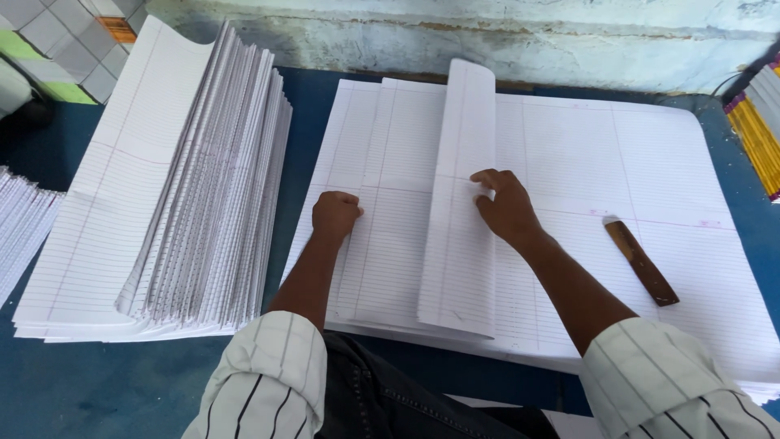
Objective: The person folds large sheets of lined paper in half and presses the crease with a wooden tool. They repeat this process for multiple sheets, stacking the folded papers to the left.
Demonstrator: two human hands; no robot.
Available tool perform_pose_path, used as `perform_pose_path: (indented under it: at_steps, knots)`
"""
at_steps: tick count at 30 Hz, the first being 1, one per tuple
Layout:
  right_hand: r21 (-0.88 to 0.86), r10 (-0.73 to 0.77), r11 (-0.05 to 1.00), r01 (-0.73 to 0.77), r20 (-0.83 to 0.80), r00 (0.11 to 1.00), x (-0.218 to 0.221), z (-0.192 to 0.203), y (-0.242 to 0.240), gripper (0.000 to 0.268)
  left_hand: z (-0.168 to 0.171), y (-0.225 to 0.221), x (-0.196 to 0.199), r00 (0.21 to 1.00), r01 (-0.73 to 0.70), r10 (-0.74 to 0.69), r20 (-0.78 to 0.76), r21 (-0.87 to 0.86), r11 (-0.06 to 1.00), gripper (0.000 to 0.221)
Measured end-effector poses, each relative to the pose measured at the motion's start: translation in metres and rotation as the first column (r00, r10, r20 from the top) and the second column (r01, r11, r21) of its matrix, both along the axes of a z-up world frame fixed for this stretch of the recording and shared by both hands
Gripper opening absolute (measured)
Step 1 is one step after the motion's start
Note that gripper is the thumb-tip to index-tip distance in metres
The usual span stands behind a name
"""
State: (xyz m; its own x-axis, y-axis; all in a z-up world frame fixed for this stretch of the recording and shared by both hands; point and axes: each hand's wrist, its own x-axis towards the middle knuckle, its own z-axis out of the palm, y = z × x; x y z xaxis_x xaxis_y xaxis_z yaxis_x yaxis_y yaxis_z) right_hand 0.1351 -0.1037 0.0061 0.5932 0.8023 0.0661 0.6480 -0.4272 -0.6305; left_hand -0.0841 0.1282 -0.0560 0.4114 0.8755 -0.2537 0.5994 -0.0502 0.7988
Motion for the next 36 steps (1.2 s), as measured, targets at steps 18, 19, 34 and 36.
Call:
perform_pose_path:
  at_steps: [18,19,34,36]
  knots:
    - [0.017,0.016,1.0,-0.015,-0.03,0.999,-0.048,-0.048,0.034,0.064,0.009,-0.004,-0.007,0.999,0.038,-0.037,0.014,-0.046,0.998,0.048]
    - [0.014,0.007,1.0,-0.007,-0.02,1.0,-0.053,-0.047,0.039,0.065,0.009,-0.004,-0.007,0.999,0.049,-0.049,0.014,-0.014,0.999,0.05]
    - [-0.129,-0.094,0.986,0.103,0.072,0.993,-0.076,-0.043,0.067,0.066,0.01,-0.015,-0.01,0.998,0.003,-0.007,0.058,0.058,0.998,0.038]
    - [-0.118,-0.09,0.988,0.098,0.071,0.993,-0.075,-0.046,0.067,0.066,0.009,-0.016,-0.01,0.998,-0.011,0.007,0.063,0.061,0.998,0.035]
